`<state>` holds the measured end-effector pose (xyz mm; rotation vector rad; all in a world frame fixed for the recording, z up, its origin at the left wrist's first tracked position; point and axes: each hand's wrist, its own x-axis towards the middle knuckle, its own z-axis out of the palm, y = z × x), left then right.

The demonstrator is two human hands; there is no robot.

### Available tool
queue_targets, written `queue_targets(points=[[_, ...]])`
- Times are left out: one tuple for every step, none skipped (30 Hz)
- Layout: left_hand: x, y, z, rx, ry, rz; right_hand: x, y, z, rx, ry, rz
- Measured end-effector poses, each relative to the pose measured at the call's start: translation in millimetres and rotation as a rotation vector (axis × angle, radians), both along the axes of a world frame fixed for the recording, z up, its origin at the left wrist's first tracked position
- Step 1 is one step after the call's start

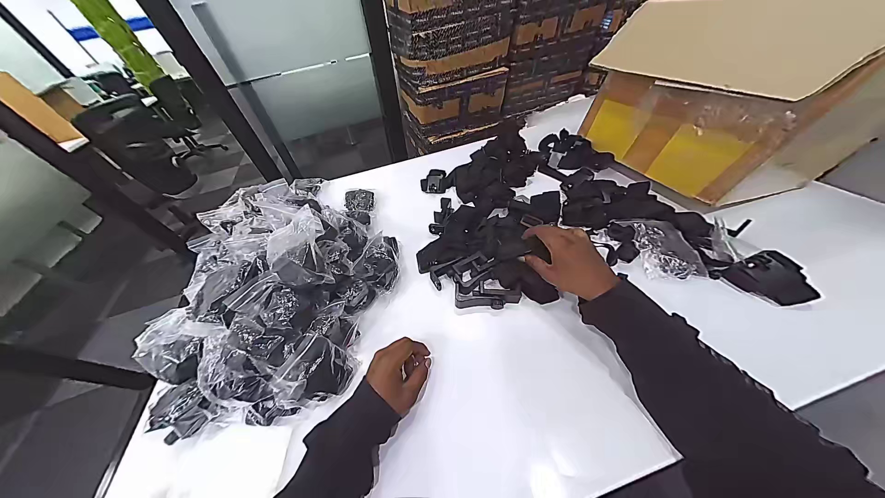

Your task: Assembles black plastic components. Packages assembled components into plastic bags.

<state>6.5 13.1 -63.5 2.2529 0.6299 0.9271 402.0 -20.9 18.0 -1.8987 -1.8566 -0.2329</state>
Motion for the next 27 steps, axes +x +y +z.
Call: queue_targets(points=[[0,0,0,-0.001,0.004,0.001,1,-1,2,0.050,0.002,-0.012],[0,0,1,-0.003,0.007,0.001,3,-2,5,0.103,0.004,-0.032],[0,0,1,-0.003,0.010,0.000,5,-3,9,0.149,0.017,-0.065],[0,-1,1,-0.001,0.012,-0.001,8,-5,13,0.185,0.042,-0.111],[0,-1,1,0.003,0.014,-0.001,12,-7,17,0.212,0.084,-0.161],[-1,0,1,0.005,0.018,0.000,17,-9,19,0.250,0.134,-0.203],[-1,0,1,0.007,0.026,0.002,24,-9,20,0.299,0.195,-0.235],[-1,-1,1,0.010,0.033,0.007,32,-8,20,0.351,0.267,-0.251],[0,-1,1,0.011,0.036,0.010,40,-8,19,0.407,0.348,-0.259],[0,-1,1,0.014,0.037,0.012,47,-8,19,0.449,0.428,-0.270],[0,-1,1,0.018,0.036,0.013,53,-8,19,0.485,0.506,-0.292],[0,-1,0,0.020,0.034,0.012,57,-9,19,0.515,0.553,-0.322],[0,0,0,0.021,0.033,0.012,61,-10,20,0.540,0.575,-0.351],[0,-1,1,0.021,0.034,0.015,63,-11,21,0.574,0.571,-0.368],[0,-1,1,0.022,0.037,0.017,64,-13,23,0.610,0.549,-0.378],[1,-1,1,0.023,0.036,0.019,65,-14,24,0.646,0.506,-0.390],[1,-1,1,0.025,0.030,0.019,66,-14,25,0.668,0.459,-0.407],[1,-1,1,0.026,0.023,0.018,65,-16,26,0.659,0.408,-0.429],[1,-1,1,0.026,0.017,0.017,64,-18,27,0.615,0.357,-0.446],[1,-1,1,0.024,0.016,0.015,64,-19,28,0.541,0.304,-0.462],[1,-1,1,0.020,0.018,0.015,64,-19,26,0.454,0.249,-0.470],[1,-1,1,0.019,0.018,0.017,64,-18,24,0.366,0.204,-0.473],[1,-1,1,0.017,0.019,0.019,62,-17,22,0.281,0.167,-0.463],[1,-1,0,0.013,0.019,0.018,60,-16,19,0.205,0.126,-0.430],[1,-1,0,0.009,0.019,0.017,58,-15,17,0.150,0.084,-0.359],[1,-1,0,0.007,0.017,0.016,56,-14,15,0.101,0.036,-0.263],[1,-1,1,0.005,0.017,0.016,54,-12,13,0.050,-0.007,-0.160]])
